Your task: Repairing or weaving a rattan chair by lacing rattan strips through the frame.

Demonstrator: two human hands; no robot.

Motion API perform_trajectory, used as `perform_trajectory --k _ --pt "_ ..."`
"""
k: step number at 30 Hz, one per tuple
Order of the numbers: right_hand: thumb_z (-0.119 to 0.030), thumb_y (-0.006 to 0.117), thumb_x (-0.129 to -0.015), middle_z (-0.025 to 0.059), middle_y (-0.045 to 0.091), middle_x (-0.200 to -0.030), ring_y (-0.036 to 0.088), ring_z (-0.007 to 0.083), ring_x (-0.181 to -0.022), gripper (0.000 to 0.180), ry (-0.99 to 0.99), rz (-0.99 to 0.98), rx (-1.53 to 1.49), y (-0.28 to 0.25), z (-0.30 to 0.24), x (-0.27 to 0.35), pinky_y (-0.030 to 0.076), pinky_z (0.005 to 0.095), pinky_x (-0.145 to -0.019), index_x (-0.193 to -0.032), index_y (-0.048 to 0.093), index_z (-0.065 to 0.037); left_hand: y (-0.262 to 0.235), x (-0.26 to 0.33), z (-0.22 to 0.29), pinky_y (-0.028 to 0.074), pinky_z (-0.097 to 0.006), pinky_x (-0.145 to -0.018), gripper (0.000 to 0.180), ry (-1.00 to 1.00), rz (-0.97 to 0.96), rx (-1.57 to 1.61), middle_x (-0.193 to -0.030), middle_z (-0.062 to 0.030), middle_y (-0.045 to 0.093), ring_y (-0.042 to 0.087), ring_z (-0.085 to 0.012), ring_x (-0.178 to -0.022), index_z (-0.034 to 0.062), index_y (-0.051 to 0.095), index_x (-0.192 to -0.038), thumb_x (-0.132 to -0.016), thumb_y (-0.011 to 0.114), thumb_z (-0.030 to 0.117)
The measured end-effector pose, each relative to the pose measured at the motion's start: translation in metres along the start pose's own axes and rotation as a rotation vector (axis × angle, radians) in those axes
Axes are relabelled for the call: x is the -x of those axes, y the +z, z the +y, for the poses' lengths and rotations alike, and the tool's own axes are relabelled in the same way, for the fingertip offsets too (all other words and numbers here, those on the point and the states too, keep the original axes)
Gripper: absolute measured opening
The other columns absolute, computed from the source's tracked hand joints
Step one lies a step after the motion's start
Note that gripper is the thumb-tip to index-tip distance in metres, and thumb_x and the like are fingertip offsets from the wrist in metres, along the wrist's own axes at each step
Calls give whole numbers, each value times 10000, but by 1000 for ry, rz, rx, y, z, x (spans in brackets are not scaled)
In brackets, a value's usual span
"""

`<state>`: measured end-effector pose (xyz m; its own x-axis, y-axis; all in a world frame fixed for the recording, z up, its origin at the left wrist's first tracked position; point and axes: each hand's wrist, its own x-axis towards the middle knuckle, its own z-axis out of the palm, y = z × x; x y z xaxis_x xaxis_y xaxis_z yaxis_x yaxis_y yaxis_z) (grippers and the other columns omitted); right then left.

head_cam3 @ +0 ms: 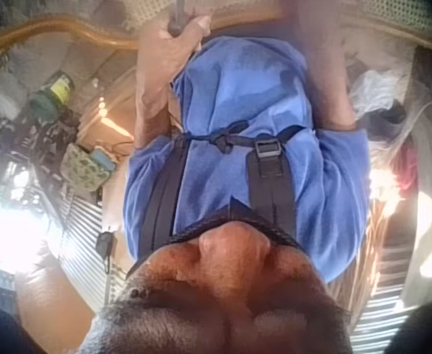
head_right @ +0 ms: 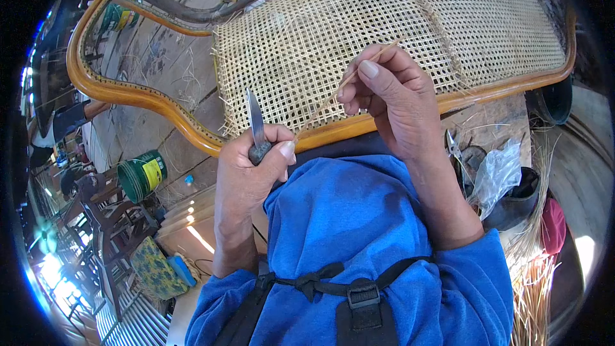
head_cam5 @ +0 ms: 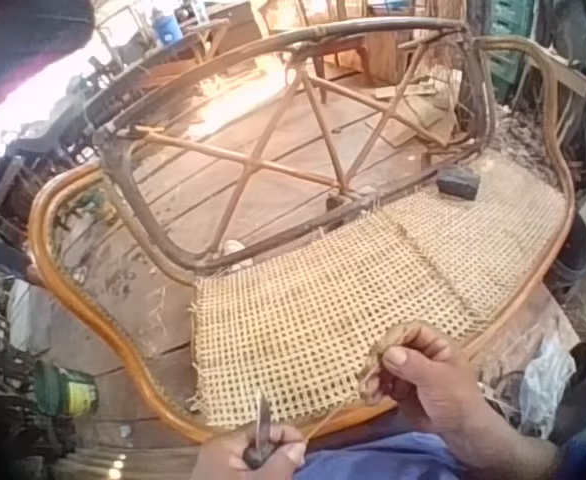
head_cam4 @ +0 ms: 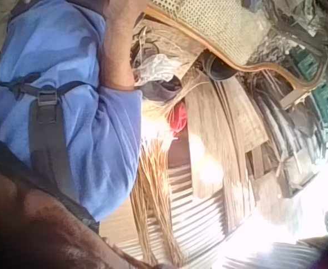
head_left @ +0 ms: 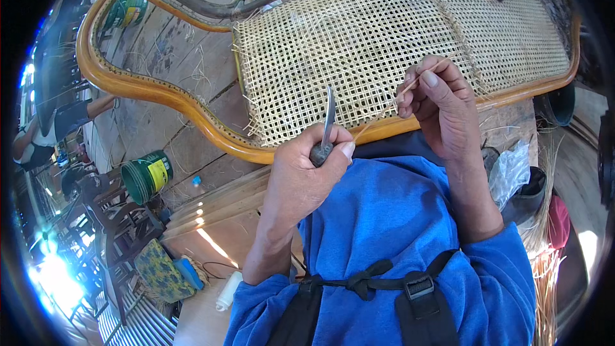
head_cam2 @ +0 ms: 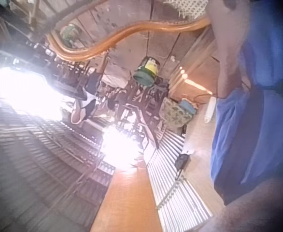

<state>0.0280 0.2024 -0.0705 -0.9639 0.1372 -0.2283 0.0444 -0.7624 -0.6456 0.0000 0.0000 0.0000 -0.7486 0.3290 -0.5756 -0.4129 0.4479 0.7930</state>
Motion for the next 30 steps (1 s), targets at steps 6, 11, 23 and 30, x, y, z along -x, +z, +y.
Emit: perform_trajectory --k 6,11,23,30 --pt "-131 523 -918 96 585 -898 614 166 -671 110 -20 5 44 2 2 1 491 254 -557 -1003 511 -62 6 -2 -3 411 -194 -522 158 -55 -46 111 -674 4 564 495 -45 -562 5 593 -930 -845 613 136" --pt "-138 538 -911 75 557 -877 588 150 -669 130 -12 -126 -141 -1 5 5 483 247 -562 -1004 503 -55 10 -11 -22 387 -188 -525 139 -67 -123 258 -675 28 530 458 -32 -565 13 585 -903 -829 614 127" --pt "-92 527 -907 71 602 -860 626 154 -715 143 44 107 121 -4 10 8 528 234 -573 -1029 548 -21 10 -2 -24 301 -181 -505 77 87 -99 129 -648 69 441 363 -7 -564 29 562 -848 -820 607 84" --pt "-103 506 -919 82 611 -888 642 170 -722 159 85 131 95 -10 9 8 528 235 -555 -1047 548 -17 11 -2 -25 308 -186 -512 91 39 -118 99 -670 65 448 372 -13 -580 19 573 -870 -815 599 87"
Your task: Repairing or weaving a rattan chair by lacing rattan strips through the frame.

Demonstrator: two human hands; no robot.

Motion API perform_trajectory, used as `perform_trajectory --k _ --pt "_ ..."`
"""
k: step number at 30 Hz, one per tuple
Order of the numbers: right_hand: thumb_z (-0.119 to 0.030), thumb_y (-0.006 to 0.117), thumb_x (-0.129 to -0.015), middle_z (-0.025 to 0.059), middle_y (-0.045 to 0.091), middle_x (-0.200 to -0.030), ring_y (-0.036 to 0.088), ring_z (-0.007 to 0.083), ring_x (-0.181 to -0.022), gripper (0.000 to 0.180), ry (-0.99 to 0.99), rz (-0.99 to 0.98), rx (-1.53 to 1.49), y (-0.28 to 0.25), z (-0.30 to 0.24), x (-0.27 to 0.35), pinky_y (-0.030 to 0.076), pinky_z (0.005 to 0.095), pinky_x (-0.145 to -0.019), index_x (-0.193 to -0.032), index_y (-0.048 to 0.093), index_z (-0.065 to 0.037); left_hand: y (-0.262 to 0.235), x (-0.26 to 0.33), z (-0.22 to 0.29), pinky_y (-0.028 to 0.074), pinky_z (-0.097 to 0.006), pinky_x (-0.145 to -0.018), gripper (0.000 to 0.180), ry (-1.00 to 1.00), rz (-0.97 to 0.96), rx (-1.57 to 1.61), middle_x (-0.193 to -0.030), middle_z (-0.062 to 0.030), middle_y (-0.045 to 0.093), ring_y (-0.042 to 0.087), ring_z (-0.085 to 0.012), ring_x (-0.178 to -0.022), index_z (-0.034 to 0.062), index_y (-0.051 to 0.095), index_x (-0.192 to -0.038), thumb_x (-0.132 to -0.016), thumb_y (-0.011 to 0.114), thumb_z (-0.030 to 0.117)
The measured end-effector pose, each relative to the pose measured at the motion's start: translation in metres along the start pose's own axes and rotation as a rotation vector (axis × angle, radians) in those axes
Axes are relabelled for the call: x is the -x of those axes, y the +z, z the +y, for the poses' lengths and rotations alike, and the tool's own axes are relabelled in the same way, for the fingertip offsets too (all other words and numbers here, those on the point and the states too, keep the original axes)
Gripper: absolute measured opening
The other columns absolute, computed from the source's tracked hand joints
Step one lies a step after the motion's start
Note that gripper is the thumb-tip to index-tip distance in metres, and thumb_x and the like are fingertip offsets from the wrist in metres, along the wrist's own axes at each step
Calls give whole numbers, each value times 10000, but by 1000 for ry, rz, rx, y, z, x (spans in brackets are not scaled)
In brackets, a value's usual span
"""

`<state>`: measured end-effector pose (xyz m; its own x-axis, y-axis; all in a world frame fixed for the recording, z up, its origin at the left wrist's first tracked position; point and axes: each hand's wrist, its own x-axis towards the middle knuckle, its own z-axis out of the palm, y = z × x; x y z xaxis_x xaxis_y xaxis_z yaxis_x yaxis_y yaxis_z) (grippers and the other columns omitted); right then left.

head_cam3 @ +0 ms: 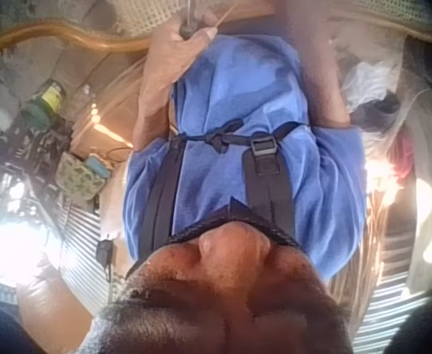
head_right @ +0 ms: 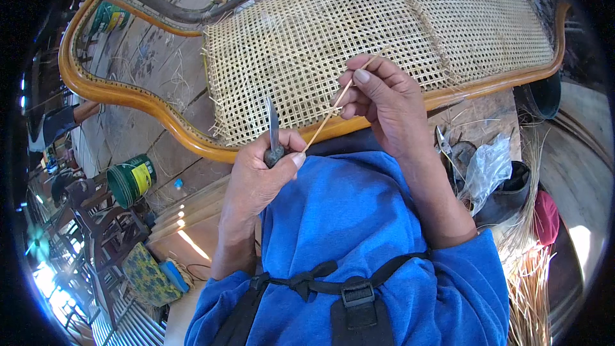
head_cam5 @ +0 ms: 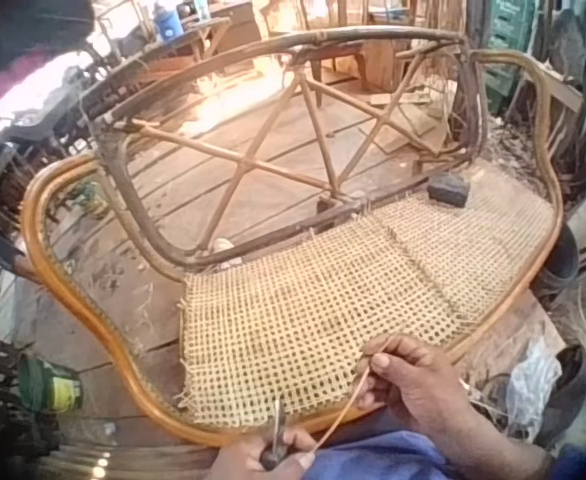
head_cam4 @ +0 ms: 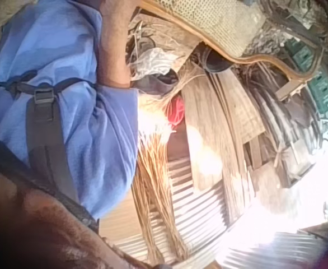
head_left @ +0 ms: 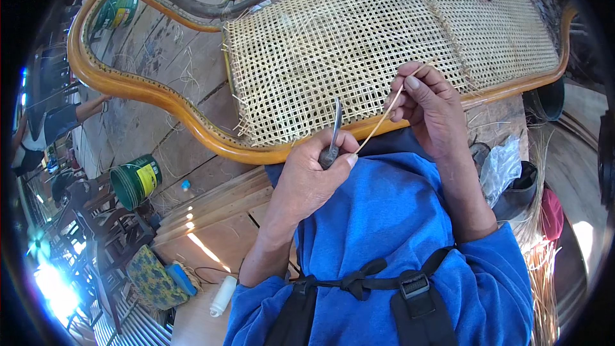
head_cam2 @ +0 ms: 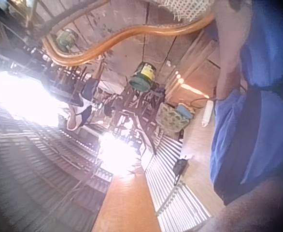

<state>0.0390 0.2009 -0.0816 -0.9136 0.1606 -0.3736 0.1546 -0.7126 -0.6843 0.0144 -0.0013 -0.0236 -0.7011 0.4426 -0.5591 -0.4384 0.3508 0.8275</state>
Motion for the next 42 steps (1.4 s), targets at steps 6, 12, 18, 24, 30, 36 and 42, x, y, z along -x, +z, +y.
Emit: perform_trajectory --k 6,12,18,24,30,36,42 --pt "-122 523 -913 66 623 -908 619 134 -752 202 -101 182 300 -34 -27 14 503 246 -639 -1082 558 -17 5 -12 -13 344 -188 -510 87 -64 8 -294 -644 38 509 418 -22 -567 28 587 -866 -818 601 99" --pt "-191 553 -896 15 572 -712 543 70 -633 185 -4 543 839 -136 -80 109 421 204 -563 -931 605 -17 11 -32 -23 336 -175 -480 76 -107 -16 -133 -618 47 495 410 -12 -524 39 598 -881 -831 596 97" --pt "-258 577 -831 159 614 -766 601 294 -729 237 409 363 1562 -181 13 198 458 393 -659 -932 614 -46 39 -49 -19 263 -185 -467 43 2 -62 -286 -599 75 414 319 -2 -531 41 591 -861 -847 576 79" --pt "-273 568 -824 210 623 -837 612 334 -797 274 591 236 1414 -169 7 189 469 403 -705 -912 606 -16 64 -81 -11 450 -345 -610 181 367 -347 -896 -638 -129 555 562 -247 -603 24 617 -820 -793 608 202" --pt "-253 553 -850 175 599 -726 576 273 -658 257 246 628 1291 -201 -32 147 455 335 -638 -916 613 -12 164 -72 110 395 -236 -545 226 591 -523 -341 -658 -3 588 485 -72 -583 32 657 -915 -818 642 235" --pt "-256 551 -849 178 553 -642 545 240 -589 275 317 743 1285 -200 -23 171 423 376 -590 -865 610 12 96 -84 61 375 -233 -479 270 149 -272 -390 -594 -8 542 479 -73 -521 -2 630 -807 -812 633 268" --pt "-296 543 -819 206 617 -772 608 346 -728 288 538 522 1431 -219 49 234 464 436 -666 -841 638 -26 73 -80 -25 341 -194 -441 242 -141 -309 -200 -589 6 499 436 -57 -473 2 611 -778 -854 590 231"
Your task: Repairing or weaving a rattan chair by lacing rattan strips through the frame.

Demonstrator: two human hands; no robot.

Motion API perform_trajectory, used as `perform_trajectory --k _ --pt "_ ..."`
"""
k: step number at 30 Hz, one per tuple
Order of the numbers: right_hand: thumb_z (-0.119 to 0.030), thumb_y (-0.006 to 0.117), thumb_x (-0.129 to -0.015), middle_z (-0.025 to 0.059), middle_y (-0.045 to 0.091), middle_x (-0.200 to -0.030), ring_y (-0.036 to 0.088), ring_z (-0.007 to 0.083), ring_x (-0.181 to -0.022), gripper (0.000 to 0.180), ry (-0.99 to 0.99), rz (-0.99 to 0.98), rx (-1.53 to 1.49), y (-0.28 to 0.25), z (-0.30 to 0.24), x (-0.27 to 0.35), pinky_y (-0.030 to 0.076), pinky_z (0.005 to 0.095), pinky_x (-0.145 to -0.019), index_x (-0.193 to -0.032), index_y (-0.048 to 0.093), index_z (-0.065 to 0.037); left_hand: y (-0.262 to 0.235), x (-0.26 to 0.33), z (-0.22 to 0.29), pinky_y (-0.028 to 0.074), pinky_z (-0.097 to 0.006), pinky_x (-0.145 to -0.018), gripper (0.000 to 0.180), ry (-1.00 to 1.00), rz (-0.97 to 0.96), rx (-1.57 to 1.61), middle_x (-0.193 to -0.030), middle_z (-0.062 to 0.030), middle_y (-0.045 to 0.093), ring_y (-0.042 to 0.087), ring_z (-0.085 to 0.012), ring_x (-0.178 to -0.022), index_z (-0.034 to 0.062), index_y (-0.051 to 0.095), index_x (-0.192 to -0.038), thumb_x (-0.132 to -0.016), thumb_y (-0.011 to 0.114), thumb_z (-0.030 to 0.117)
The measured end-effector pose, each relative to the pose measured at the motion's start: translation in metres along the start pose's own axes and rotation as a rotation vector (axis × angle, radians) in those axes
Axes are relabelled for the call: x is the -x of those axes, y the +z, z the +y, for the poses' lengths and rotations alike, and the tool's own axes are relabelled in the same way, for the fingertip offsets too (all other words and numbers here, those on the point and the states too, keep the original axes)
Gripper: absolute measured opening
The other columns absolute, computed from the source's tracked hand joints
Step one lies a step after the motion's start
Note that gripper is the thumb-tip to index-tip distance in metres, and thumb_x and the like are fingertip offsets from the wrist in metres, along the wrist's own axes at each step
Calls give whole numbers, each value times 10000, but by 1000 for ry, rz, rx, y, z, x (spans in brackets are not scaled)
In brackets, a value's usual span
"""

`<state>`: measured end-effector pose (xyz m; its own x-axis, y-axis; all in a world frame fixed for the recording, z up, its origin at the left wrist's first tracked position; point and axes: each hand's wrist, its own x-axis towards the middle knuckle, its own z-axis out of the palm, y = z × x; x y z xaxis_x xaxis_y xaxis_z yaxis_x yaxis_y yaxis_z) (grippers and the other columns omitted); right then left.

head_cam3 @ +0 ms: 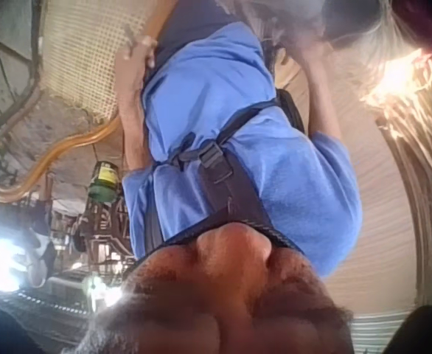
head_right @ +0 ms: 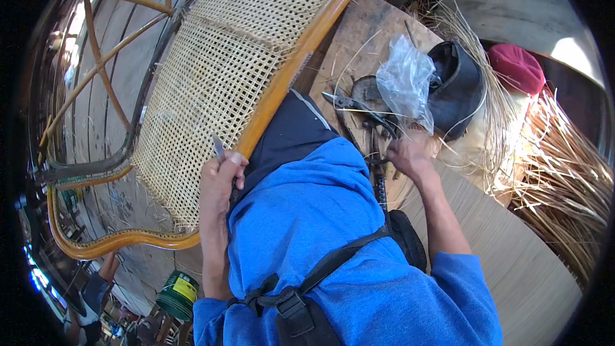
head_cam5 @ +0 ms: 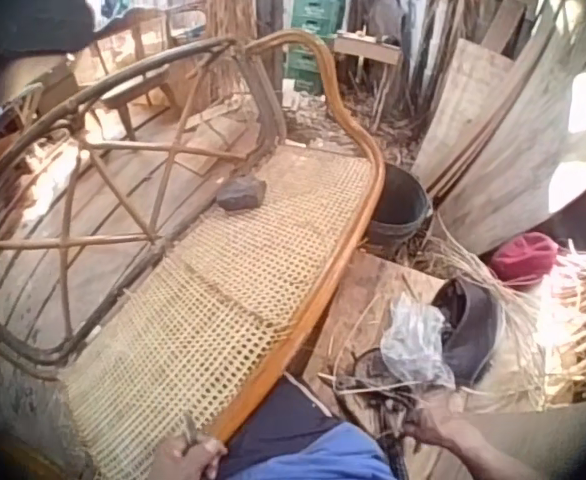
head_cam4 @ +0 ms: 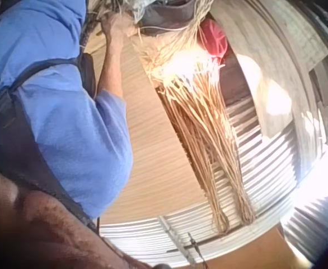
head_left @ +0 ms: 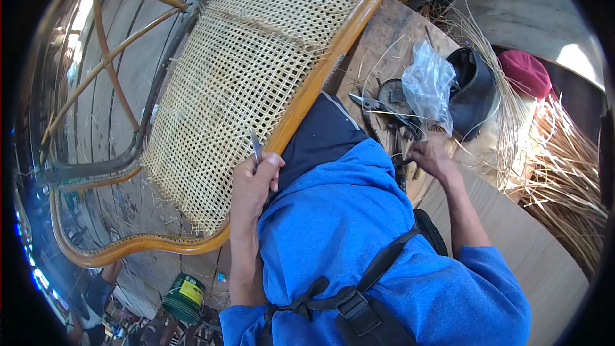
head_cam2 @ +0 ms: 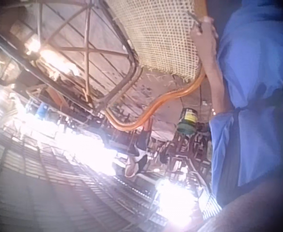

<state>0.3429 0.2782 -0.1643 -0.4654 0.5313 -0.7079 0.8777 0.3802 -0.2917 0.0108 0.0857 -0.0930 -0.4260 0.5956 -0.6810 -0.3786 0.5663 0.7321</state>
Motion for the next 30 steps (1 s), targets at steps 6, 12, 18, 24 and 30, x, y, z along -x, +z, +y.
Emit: perform_trajectory --k 6,12,18,24,30 --pt "-289 578 -817 205 622 -784 613 373 -771 276 237 259 -136 44 -35 5 470 446 -656 -905 614 -31 21 -12 -13 339 -186 -452 218 -61 -85 -168 -608 20 495 437 -44 -487 6 614 -845 -856 575 220" --pt "-247 548 -861 162 610 -690 621 273 -629 240 252 504 -544 35 19 42 482 392 -574 -814 560 -12 31 -18 -18 347 -185 -470 185 -107 -108 -254 -628 20 498 439 -49 -505 16 615 -849 -852 563 193" --pt "-216 528 -868 133 580 -602 566 190 -467 245 569 56 -572 56 53 75 464 341 -463 -779 569 9 34 -28 -20 360 -198 -478 190 -114 -123 -243 -628 5 506 445 -64 -512 11 609 -822 -845 568 195" --pt "-227 562 -861 63 585 -632 570 158 -518 218 478 366 -284 122 76 49 444 300 -468 -796 560 -19 37 -26 -19 356 -202 -475 199 -106 -135 -237 -641 4 500 441 -67 -515 14 608 -816 -843 567 207" --pt "-201 566 -865 36 585 -695 562 107 -508 148 393 301 -1211 45 41 67 429 230 -434 -877 536 -57 32 -24 -15 368 -199 -497 205 -100 -142 -223 -658 6 509 453 -67 -530 10 611 -861 -851 555 207"
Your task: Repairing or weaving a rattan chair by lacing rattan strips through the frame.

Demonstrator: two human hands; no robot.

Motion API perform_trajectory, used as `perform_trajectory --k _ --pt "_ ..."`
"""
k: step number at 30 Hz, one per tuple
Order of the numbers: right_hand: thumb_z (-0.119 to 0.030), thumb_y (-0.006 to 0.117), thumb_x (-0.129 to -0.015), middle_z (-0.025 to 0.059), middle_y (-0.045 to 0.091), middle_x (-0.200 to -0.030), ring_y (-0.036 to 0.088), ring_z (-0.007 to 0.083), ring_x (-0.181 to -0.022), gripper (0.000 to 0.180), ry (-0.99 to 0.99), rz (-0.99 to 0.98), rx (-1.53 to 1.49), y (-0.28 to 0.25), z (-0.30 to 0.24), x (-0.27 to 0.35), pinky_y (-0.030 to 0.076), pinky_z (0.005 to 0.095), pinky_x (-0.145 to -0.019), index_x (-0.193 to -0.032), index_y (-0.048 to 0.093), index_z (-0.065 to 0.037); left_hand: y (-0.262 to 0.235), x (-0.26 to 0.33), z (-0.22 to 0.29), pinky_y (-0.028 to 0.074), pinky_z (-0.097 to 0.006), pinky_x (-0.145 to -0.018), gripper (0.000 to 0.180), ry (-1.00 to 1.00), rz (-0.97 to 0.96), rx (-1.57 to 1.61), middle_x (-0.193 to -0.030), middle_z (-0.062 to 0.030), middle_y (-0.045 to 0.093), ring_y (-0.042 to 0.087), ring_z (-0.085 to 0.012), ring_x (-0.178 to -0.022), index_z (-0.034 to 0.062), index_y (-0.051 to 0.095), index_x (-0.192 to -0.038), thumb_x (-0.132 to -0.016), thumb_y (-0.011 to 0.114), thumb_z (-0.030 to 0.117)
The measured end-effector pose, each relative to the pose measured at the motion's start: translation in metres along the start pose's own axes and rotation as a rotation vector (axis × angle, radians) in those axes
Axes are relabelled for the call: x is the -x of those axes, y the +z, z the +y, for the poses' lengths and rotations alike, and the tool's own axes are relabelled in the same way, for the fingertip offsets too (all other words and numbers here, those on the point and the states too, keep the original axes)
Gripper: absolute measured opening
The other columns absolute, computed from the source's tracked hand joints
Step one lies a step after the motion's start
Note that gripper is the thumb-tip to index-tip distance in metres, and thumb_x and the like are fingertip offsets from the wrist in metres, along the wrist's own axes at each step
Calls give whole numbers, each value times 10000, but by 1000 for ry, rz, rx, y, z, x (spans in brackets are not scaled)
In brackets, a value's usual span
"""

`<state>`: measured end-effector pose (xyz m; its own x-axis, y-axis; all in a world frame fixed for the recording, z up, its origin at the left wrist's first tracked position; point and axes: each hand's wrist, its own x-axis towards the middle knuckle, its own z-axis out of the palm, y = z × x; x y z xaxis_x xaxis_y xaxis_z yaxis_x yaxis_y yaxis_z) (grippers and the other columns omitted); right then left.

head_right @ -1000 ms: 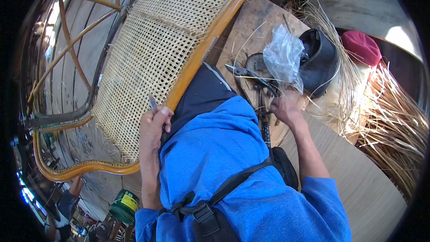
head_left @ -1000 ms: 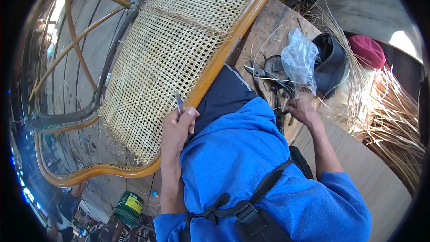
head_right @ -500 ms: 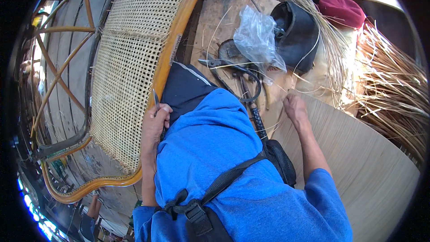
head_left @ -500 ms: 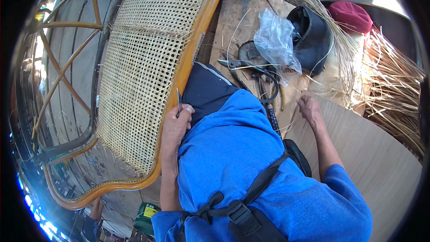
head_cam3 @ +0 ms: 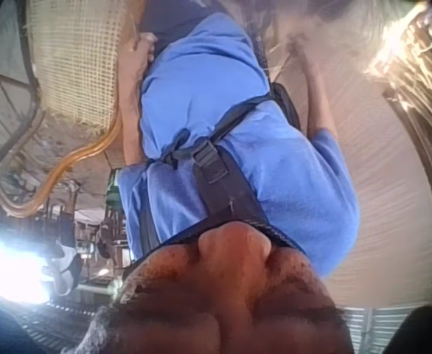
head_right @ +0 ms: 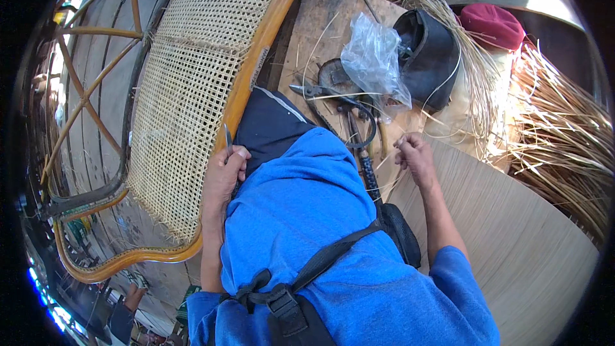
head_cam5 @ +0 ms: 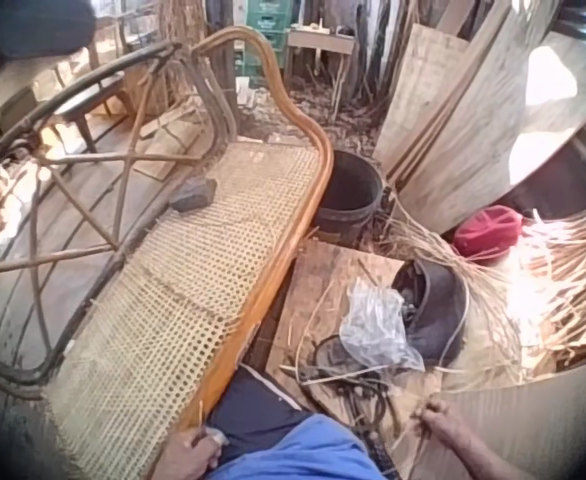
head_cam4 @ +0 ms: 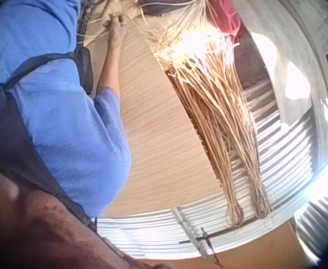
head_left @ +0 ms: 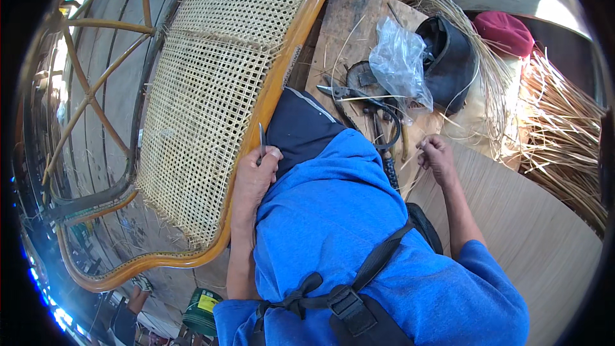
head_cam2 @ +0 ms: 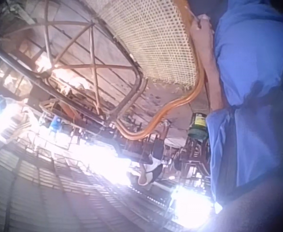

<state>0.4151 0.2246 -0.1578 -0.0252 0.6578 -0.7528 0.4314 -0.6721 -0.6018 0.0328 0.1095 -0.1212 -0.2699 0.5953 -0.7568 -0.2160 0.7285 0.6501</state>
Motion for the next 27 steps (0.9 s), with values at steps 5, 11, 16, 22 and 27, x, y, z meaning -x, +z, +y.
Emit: perform_trajectory --k 5,11,16,22,27 --pt "-114 593 -861 64 604 -782 591 114 -553 122 -238 -265 -408 64 -88 10 459 211 -432 -923 529 -31 6 8 17 433 -213 -561 245 179 -186 -112 -783 -41 614 539 -80 -637 4 623 -988 -869 528 195" --pt "-46 587 -845 81 625 -835 621 145 -711 88 -459 -731 -231 172 -138 2 512 249 -612 -922 571 -6 4 18 50 419 -194 -528 283 154 -340 39 -846 -58 641 572 -90 -644 10 622 -1020 -894 518 241" --pt "-22 621 -804 66 629 -869 585 147 -833 31 -592 -947 -121 235 -151 4 469 268 -758 -830 632 -10 -35 33 17 414 -193 -484 251 101 -176 438 -748 -35 604 563 -80 -580 18 612 -918 -874 574 263" --pt "-26 627 -806 72 620 -906 575 143 -844 55 -707 -1067 -11 275 -152 6 467 268 -759 -858 624 -7 -55 49 -5 432 -202 -481 279 142 -203 625 -731 -28 582 556 -84 -587 11 601 -936 -849 626 275" --pt "-78 629 -835 70 611 -894 580 123 -778 203 -222 -957 -179 289 -158 34 484 249 -658 -1013 563 -5 -53 52 -9 393 -208 -507 160 254 142 353 -705 13 533 476 -55 -573 17 577 -906 -840 590 162"
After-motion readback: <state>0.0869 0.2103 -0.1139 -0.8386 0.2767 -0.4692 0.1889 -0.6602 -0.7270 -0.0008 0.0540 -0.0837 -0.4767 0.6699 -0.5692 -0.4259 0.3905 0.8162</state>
